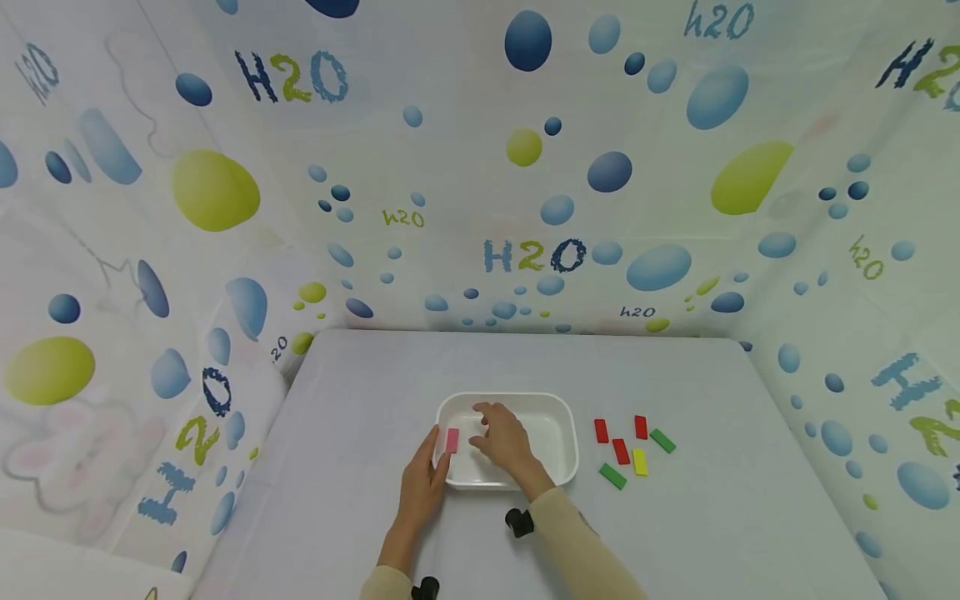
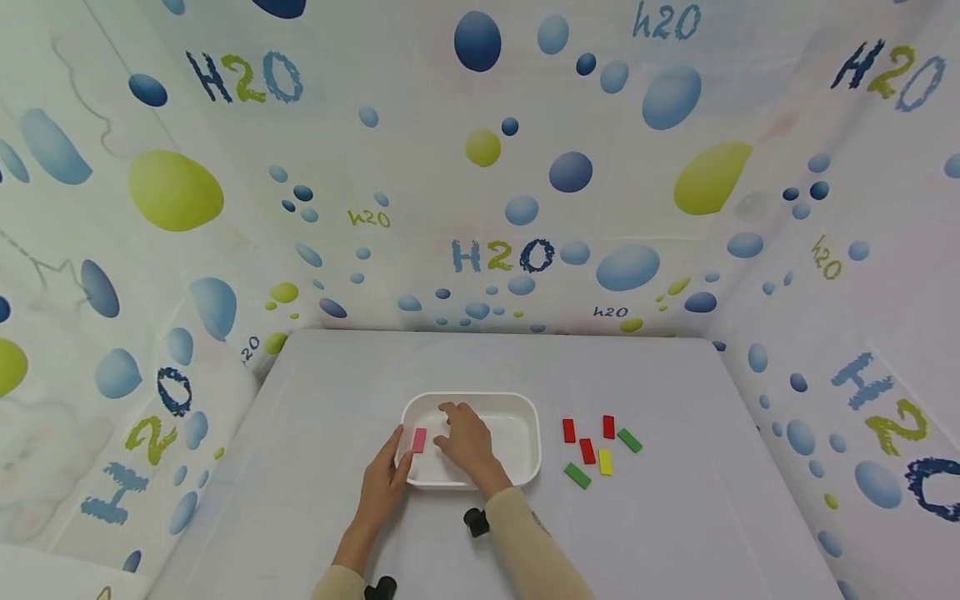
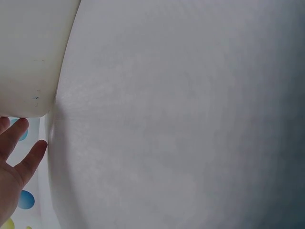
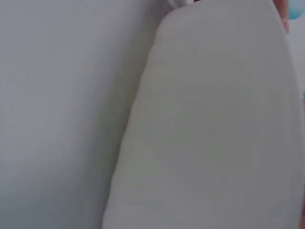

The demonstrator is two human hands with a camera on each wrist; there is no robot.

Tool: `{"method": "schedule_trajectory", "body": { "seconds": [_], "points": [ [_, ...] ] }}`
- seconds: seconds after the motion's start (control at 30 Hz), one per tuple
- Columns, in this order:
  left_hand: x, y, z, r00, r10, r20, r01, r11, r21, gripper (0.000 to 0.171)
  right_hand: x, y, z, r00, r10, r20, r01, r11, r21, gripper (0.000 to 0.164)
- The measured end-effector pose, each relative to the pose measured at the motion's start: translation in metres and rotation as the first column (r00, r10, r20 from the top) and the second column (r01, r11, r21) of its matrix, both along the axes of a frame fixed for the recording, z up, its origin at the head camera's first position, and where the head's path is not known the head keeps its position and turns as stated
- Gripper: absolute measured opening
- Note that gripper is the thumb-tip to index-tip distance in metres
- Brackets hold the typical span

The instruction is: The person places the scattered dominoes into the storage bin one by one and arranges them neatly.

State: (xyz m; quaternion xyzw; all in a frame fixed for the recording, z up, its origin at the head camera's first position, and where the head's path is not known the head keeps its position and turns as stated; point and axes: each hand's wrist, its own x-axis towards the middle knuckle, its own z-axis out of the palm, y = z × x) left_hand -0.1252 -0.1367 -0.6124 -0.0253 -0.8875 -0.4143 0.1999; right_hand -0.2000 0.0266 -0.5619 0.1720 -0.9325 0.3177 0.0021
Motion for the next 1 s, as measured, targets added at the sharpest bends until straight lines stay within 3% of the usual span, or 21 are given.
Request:
{"method": "schedule_trajectory", "body": {
  "seconds": [0.53, 0.77, 1.0],
  "points": [
    [0.001, 0.000, 0.001, 1.000, 0.002, 0.031, -0.002, 1.000, 0.012, 0.050, 0.025, 0.050, 0.017, 0.988, -0.028, -0.151, 0.011, 0.994, -0.113, 0.059],
    [0.002, 0.000, 0.001, 1.000, -0.002, 0.021, 0.001, 1.000, 0.022, 0.050, 0.033, 0.090, 0.026, 0.951, -0.151, -0.269, 0.088, 0.969, -0.232, 0.059],
    [0.001, 0.000, 0.001, 0.999, -0.009, 0.035, 0.008, 1.000, 0.027, 0.050, 0.038, 0.146, 0.030, 0.929, -0.255, -0.268, 0.190, 0.950, -0.247, 0.063]
  ]
}}
